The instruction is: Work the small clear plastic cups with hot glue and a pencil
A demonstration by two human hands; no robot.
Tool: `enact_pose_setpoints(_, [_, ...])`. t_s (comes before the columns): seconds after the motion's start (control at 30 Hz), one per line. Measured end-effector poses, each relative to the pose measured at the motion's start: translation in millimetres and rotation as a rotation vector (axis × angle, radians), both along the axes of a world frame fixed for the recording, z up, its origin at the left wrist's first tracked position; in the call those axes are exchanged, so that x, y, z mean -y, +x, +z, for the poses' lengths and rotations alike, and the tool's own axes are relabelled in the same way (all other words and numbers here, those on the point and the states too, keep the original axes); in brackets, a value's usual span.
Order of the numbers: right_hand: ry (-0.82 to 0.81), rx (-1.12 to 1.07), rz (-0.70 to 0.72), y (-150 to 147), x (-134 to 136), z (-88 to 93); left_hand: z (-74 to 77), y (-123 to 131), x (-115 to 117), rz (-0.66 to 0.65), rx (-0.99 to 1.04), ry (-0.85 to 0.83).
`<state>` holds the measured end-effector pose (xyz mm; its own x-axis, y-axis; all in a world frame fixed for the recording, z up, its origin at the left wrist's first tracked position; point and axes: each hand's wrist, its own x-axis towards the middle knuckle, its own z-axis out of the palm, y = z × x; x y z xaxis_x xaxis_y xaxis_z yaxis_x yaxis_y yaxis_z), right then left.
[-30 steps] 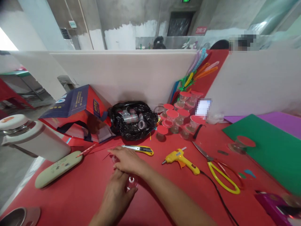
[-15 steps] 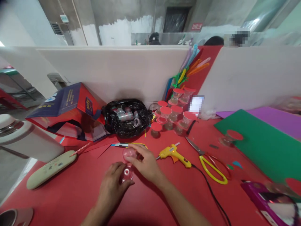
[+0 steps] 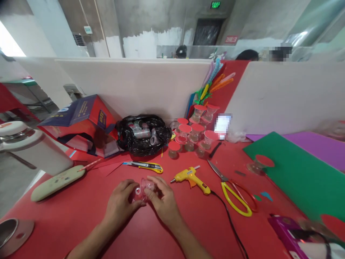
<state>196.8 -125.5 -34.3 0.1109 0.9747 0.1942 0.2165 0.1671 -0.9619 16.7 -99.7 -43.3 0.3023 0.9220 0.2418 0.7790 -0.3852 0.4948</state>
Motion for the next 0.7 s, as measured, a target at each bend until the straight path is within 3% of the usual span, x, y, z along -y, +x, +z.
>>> enact_pose_setpoints(0.2, [0.007, 0.020, -0.048, 2, 2, -4.2, -3.0, 1, 1, 0.021, 0.075, -0.018])
enact_pose_setpoints(0.43, [-0.033, -0.026, -0.045, 1, 5, -9.8, 6.4, -8, 7, 0.028, 0.527, -0.009])
enact_pose_setpoints(0.7, [0.029, 0.015, 0.055, -12, 5, -6.5, 13.9, 2, 19, -0.081, 1.075, -0.491])
